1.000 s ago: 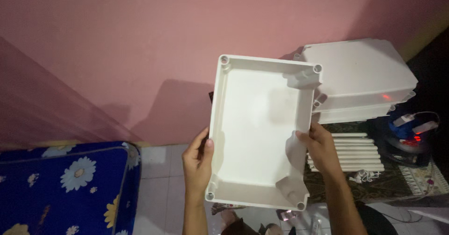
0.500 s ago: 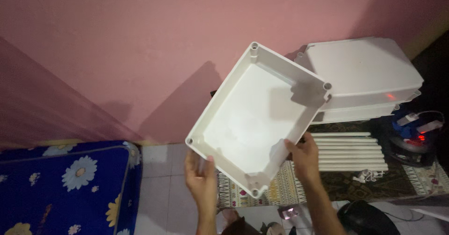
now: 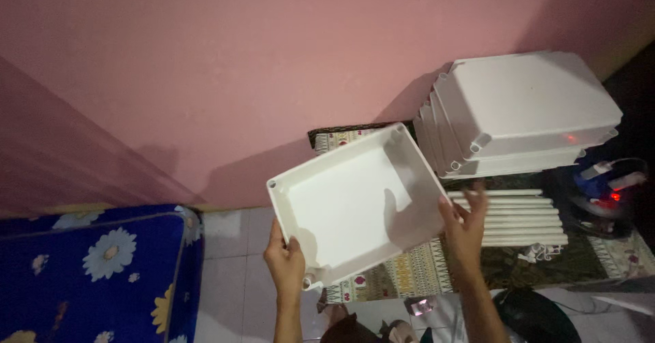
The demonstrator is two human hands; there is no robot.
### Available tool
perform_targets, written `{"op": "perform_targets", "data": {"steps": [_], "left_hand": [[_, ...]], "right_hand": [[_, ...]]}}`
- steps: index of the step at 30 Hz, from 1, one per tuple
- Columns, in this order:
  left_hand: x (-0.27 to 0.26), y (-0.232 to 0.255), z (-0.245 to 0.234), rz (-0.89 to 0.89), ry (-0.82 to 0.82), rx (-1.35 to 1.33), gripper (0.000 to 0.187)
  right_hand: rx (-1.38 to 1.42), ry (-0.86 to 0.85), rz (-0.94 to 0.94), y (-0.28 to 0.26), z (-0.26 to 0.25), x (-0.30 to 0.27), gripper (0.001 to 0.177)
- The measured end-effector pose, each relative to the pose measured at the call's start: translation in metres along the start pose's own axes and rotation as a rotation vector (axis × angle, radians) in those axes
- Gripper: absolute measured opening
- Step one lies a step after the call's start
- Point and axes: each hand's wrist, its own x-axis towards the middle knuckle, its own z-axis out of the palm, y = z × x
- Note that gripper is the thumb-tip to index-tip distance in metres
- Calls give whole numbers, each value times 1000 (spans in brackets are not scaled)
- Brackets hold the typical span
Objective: The person assembles a white plastic storage shelf by inserting vertical poles into the corners of rectangular trays and stacking them. The person handles the trays and poles by hand, repeatedly inserting poles into the tray holes and stacking the trays on top of each other.
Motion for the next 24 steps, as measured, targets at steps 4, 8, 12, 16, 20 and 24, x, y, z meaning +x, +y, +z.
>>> {"op": "perform_targets", "data": {"steps": [4,8,12,16,20,24], "left_hand": [[13,-24,20,57,-67,-29,60],[27,-46,44,22,-142,0,60],[41,-66,60,62,-215,42,57],[54,-81,69,115,-288,97,53],[47,-92,75,117,-343,75,52],[36,-100,83,65,-322,177,49]], "right_hand": [[-394,-56,-286,57,-6,29,46],[-678,100,-272,110,-4,38,39],[-725,102,-128,138,1,38,43],[-759,106,-25,153,3,23,47],[-768,177,-15,161,1,15,49],[-821,146,-214,160,-7,16,64]]}}
